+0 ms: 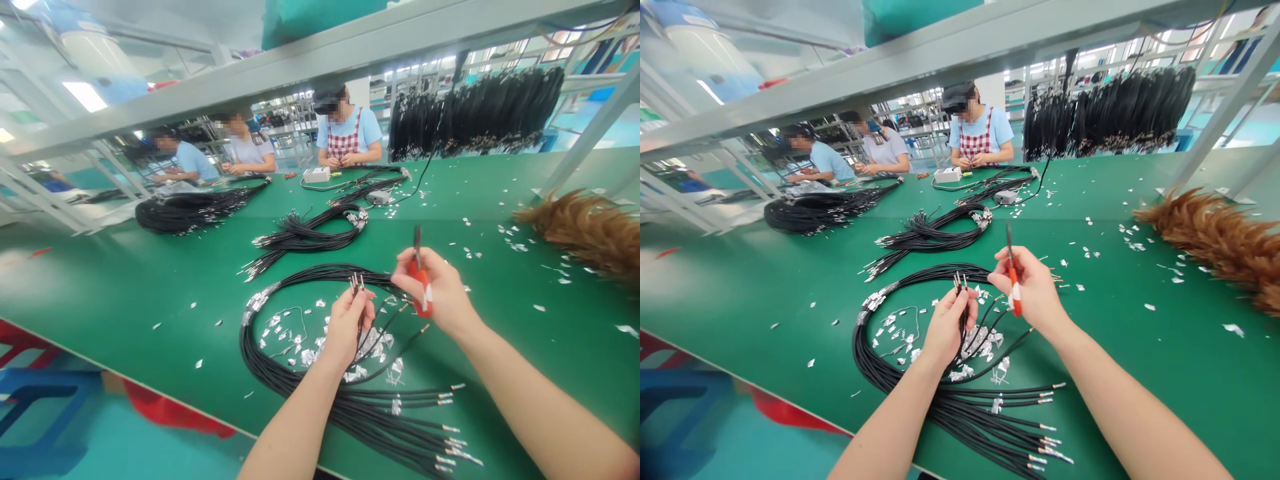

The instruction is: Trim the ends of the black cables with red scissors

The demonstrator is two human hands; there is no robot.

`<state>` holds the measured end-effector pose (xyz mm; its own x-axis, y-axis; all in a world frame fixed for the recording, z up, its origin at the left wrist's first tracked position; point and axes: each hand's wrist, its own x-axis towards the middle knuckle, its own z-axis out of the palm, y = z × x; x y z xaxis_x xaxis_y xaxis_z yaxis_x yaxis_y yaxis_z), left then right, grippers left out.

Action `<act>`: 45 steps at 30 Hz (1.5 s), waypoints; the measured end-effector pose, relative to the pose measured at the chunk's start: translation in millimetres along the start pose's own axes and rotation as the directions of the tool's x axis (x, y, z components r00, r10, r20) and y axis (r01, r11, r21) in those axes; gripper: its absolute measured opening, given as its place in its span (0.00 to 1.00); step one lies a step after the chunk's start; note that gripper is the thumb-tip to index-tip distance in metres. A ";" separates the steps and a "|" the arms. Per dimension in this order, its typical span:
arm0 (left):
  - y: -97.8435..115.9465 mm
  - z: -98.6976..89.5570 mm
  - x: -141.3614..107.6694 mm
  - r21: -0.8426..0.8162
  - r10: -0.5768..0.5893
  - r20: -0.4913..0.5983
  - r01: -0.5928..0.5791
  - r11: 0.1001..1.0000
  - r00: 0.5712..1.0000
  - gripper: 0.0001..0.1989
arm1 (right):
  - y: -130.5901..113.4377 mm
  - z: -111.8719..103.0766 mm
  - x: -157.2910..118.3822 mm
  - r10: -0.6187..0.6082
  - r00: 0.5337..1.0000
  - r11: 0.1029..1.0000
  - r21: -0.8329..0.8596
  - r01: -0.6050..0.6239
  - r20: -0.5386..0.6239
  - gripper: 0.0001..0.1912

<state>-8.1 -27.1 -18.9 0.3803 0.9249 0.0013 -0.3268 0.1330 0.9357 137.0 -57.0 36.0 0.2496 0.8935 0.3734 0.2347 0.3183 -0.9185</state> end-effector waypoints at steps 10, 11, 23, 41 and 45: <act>1.1 4.1 -4.5 0.124 0.024 0.048 -0.029 0.992 0.999 0.09 | 10.4 24.4 4.9 0.152 0.979 0.968 0.181 -0.176 0.139 0.11; 1.1 3.9 -4.4 0.134 0.025 0.047 -0.031 0.990 0.999 0.09 | 10.7 23.6 5.5 0.160 0.975 0.963 0.192 -0.188 0.151 0.11; 16.0 -4.5 -2.6 -0.158 -0.225 0.144 0.247 0.956 0.964 0.12 | 14.4 17.5 3.7 0.063 0.969 0.970 0.212 -0.115 0.238 0.14; 2.6 0.9 -1.6 -0.035 -0.119 -0.045 0.117 0.992 0.992 0.11 | 29.5 28.8 -1.6 0.186 0.964 0.921 0.307 -0.238 0.188 0.15; 3.9 1.6 -1.8 -0.058 -0.122 -0.058 0.119 0.991 0.991 0.12 | 30.6 35.1 -4.9 0.176 0.975 0.932 0.295 -0.210 0.136 0.13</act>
<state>-8.7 -28.8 -14.7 0.3667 0.9207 -0.1333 -0.3291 0.2624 0.9071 110.0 -40.5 1.5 0.1569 0.9703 0.1842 -0.1110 0.2027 -0.9729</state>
